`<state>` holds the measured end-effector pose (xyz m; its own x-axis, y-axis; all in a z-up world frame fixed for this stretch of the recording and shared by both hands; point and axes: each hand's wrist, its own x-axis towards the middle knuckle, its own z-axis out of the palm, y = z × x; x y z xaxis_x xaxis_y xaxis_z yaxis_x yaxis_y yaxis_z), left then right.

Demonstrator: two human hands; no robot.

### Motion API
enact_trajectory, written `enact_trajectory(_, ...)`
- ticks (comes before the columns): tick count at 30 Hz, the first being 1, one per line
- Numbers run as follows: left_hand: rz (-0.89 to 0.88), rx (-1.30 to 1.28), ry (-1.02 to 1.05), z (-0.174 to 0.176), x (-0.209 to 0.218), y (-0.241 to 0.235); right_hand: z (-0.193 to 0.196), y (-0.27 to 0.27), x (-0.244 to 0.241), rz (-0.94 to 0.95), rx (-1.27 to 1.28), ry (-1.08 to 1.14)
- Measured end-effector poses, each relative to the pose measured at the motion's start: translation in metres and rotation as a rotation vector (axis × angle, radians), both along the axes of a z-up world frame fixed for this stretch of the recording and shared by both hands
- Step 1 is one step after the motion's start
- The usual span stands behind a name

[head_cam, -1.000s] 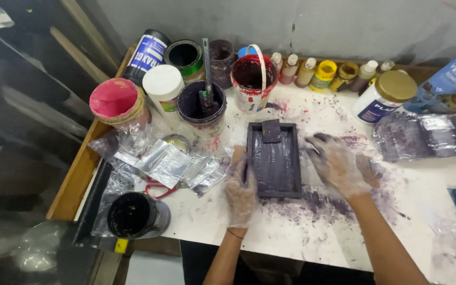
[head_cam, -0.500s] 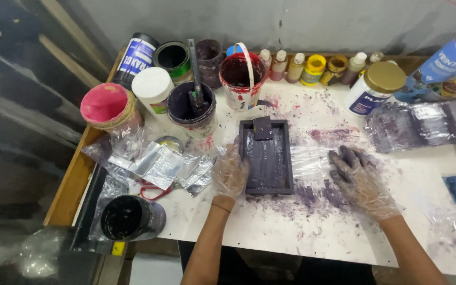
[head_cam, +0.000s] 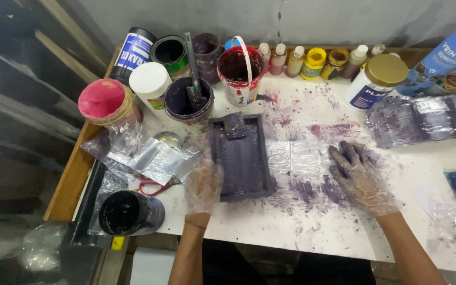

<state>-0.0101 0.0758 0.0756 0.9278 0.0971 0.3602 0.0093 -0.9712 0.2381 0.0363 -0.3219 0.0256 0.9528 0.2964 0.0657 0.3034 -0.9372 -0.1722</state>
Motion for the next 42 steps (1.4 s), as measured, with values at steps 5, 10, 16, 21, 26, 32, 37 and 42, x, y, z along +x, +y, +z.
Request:
enact_trajectory(5,0.191,-0.257,0.119,0.04,-0.024,0.005,-0.009,-0.008,0.006,0.008,-0.006,0.017)
enact_trajectory(10,0.149,-0.303,0.1,0.046,-0.023,-0.019,-0.015,-0.008,0.006,-0.002,0.009,0.02)
enact_trajectory(16,-0.025,-0.338,0.014,0.036,-0.007,-0.071,-0.002,-0.001,0.002,-0.01,0.02,0.029)
enact_trajectory(21,-0.104,-0.26,-0.114,-0.021,0.011,-0.1,0.003,0.001,0.001,-0.032,0.051,0.03)
enact_trajectory(26,-0.199,-0.133,-0.309,-0.073,0.034,-0.109,0.005,0.001,0.002,-0.056,0.016,0.086)
enact_trajectory(32,-0.273,0.0,-0.492,-0.137,0.048,-0.102,-0.007,-0.006,0.006,-0.045,0.042,0.088)
enact_trajectory(37,-0.078,-0.115,0.008,-0.132,0.043,-0.109,0.004,0.0,0.002,-0.047,0.036,0.079)
enact_trajectory(42,-0.018,-0.2,0.107,-0.059,0.028,-0.116,0.009,0.004,-0.002,-0.045,0.024,0.062)
